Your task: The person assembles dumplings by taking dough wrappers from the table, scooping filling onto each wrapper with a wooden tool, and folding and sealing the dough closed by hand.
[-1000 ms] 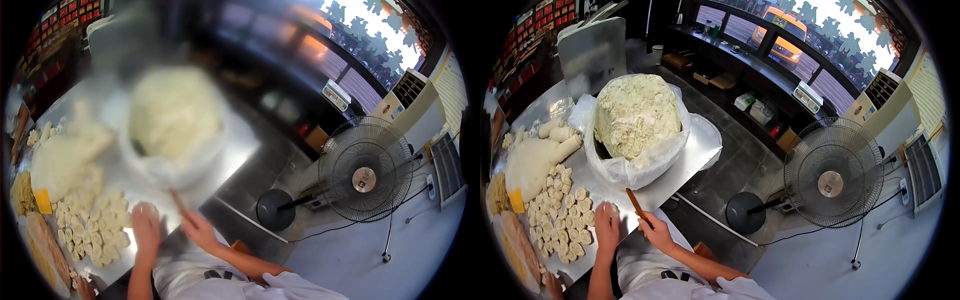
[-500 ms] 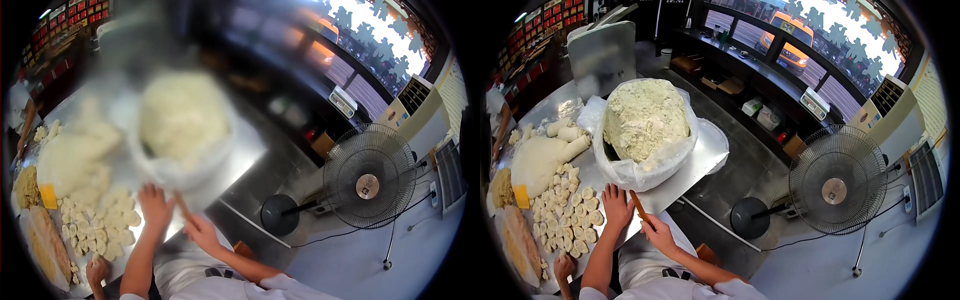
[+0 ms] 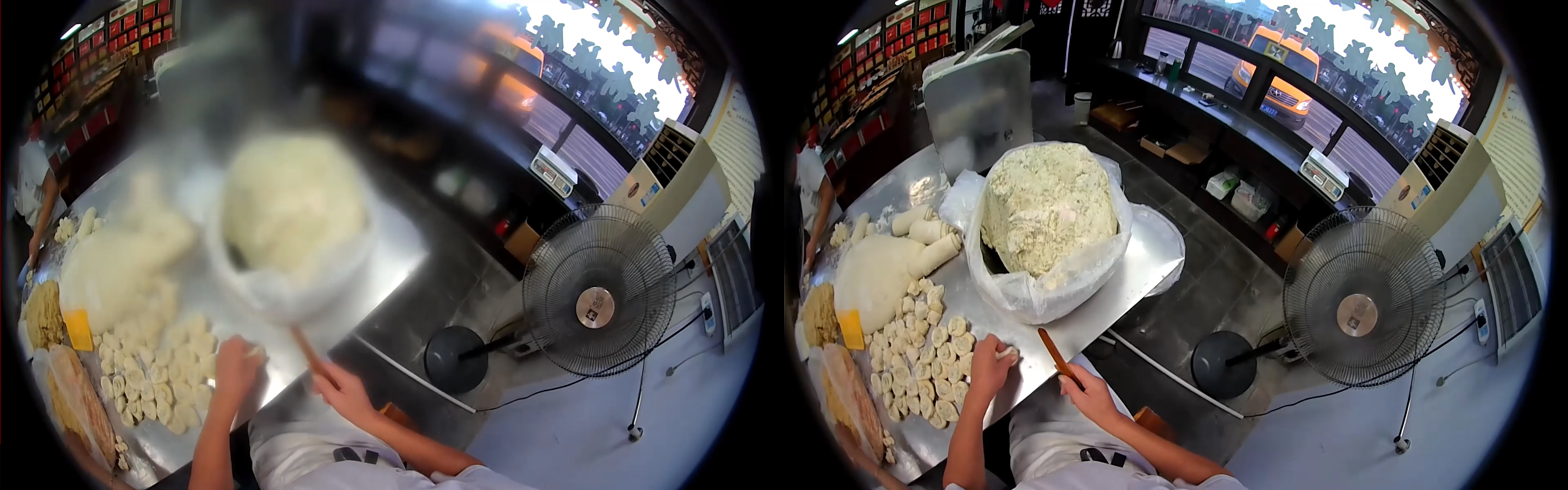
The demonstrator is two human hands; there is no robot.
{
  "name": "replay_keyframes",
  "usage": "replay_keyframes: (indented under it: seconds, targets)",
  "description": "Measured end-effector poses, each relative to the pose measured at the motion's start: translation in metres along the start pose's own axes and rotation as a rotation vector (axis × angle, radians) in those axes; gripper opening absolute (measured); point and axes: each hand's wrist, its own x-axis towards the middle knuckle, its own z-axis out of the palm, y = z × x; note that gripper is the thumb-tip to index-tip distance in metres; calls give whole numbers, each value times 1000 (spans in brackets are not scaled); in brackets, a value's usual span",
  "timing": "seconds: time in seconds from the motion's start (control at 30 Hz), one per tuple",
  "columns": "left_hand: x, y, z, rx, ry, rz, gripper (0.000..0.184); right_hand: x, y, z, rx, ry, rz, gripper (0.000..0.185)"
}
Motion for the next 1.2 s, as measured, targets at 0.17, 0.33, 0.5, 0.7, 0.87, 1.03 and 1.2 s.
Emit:
replay_keyframes:
  seconds: [0.17,0.33,0.5,0.7,0.87,1.03,1.2]
  targets:
    - [-10,-50,21,-967,64,-211,16,6,-18,-23,-85,68,-54,29]
    - [-45,-20,16,-1742,-161,-384,45,18,-38,-43,-122,104,-144,30]
    - [-63,-33,33,-1943,-180,-484,36,31,-64,-46,-216,59,-198,28]
    - [-50,-6,-2,-1858,193,-298,43,55,-80,-53,-447,8,-365,28]
    - [-51,5,4,-2075,56,-357,36,74,-89,-63,-670,25,-488,25]
    - [-65,15,8,-2173,-111,-448,33,96,-109,-91,-738,90,-541,17]
    - [-62,5,20,-2133,-171,-321,32,131,-137,-118,-860,80,-412,16]
